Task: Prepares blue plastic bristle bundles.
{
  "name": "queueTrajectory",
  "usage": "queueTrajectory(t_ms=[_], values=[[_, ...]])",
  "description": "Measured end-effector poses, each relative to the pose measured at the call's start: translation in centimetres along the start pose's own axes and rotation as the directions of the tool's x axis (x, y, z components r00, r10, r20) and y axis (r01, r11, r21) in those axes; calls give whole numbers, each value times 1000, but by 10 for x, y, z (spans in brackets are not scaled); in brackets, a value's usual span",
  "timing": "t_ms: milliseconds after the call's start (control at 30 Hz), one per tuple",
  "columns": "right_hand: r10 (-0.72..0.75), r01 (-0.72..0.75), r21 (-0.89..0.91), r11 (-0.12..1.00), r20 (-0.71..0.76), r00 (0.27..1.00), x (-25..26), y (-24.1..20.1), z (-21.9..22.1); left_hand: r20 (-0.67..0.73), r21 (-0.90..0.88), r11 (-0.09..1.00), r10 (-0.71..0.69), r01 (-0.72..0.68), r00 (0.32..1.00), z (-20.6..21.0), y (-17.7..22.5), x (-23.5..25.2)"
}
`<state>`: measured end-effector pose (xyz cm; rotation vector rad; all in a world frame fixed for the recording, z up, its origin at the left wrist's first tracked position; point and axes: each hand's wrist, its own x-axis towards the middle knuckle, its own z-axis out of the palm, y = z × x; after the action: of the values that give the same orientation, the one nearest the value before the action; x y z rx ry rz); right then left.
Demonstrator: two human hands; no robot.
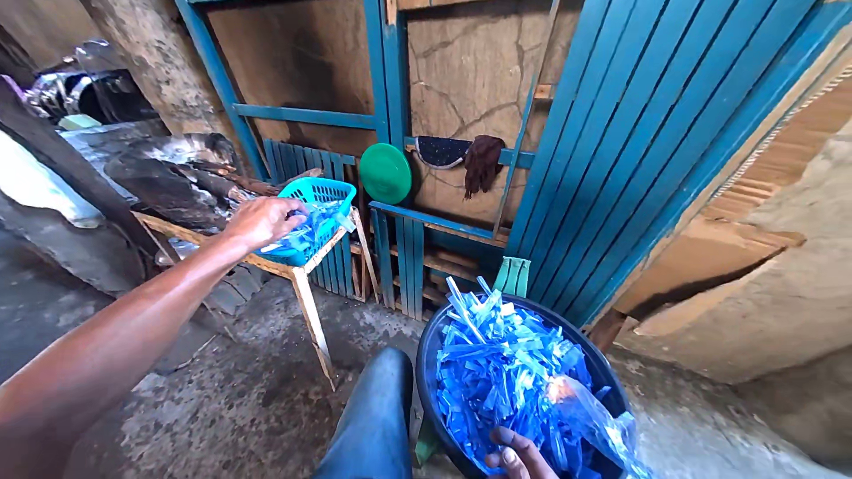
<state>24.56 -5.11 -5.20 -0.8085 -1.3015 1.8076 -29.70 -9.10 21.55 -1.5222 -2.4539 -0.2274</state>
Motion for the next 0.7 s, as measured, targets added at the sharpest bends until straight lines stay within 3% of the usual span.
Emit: queueTrajectory(t_ms=[133, 233, 300, 400, 467, 600, 700], values=[[4, -7, -40, 999, -72, 997, -6, -8, -2, 0, 90, 984, 155, -154, 988, -17, 42, -18], [-38, 25, -78, 997, -165, 986, -5, -11, -12, -180, -95, 928, 340, -360, 923, -7, 84, -38], [-66, 42, -109, 993, -223, 972, -2, -14, -20, -178, -325, 826, 425, -461, 888, 18, 128, -56], [-76, 44, -110, 993, -304, 949, 3, -13, -28, 14, -578, 647, 618, -497, 786, 91, 202, -80], [-74, 43, -96, 994, -347, 935, 5, -12, -30, 226, -677, 618, 691, -399, 687, 145, 249, -93], [-63, 39, -71, 997, -379, 923, 4, -13, -29, 605, -537, 809, 566, -238, 561, 218, 324, -109], [-75, 67, -36, 997, -376, 924, 2, -11, -31, 719, -416, 902, 403, -114, 567, 245, 355, -112]])
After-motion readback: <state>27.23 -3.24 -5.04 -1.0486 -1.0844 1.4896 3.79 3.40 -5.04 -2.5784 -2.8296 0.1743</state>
